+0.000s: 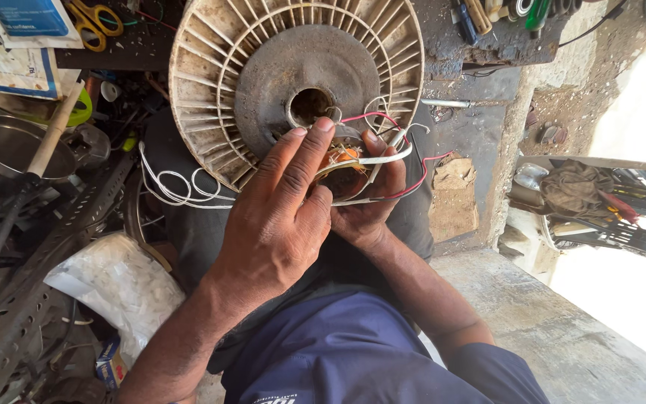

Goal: The person is repairing an electric fan motor by hand. They are seated on the floor with the motor on their lap, using their hands to tie white plastic zip ties around the copper windings to secure them.

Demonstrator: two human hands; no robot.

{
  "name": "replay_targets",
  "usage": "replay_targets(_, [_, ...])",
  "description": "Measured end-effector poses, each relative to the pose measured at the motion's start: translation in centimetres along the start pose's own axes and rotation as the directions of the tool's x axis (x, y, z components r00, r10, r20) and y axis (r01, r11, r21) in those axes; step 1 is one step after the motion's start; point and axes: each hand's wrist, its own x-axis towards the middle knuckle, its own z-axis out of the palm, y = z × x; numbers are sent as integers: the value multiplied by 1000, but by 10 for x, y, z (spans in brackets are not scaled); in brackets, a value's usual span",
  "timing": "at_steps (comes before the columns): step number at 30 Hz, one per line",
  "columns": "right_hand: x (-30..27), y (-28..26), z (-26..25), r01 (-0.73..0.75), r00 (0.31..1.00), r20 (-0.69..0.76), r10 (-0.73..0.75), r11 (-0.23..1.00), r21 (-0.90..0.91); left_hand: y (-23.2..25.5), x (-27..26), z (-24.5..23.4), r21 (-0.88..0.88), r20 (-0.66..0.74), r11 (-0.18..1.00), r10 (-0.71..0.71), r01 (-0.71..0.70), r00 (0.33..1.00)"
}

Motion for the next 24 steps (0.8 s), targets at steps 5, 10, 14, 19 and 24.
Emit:
replay_targets(5, [3, -5, 2, -39, 999, 15, 38, 993, 115, 0, 1, 0, 21, 6, 1000, 16, -17, 1000])
replay_targets(10, [0, -1, 3, 14, 1000, -16, -13, 999, 47, 1, 1, 1, 36, 0, 999, 6, -6, 1000])
replay_targets(14, [-1, 0, 3, -55, 998, -7, 56, 993, 104, 2, 2, 4, 44, -43, 999, -8, 10, 999])
replay_targets(19, [3, 0, 3, 50, 998, -30, -51, 998, -30, 2, 3, 6, 47, -51, 999, -9, 12, 999])
replay_targets(24, [1, 0, 3, 41, 998, -41, -42, 999, -22, 1, 3, 9, 44, -51, 999, -17, 19, 999])
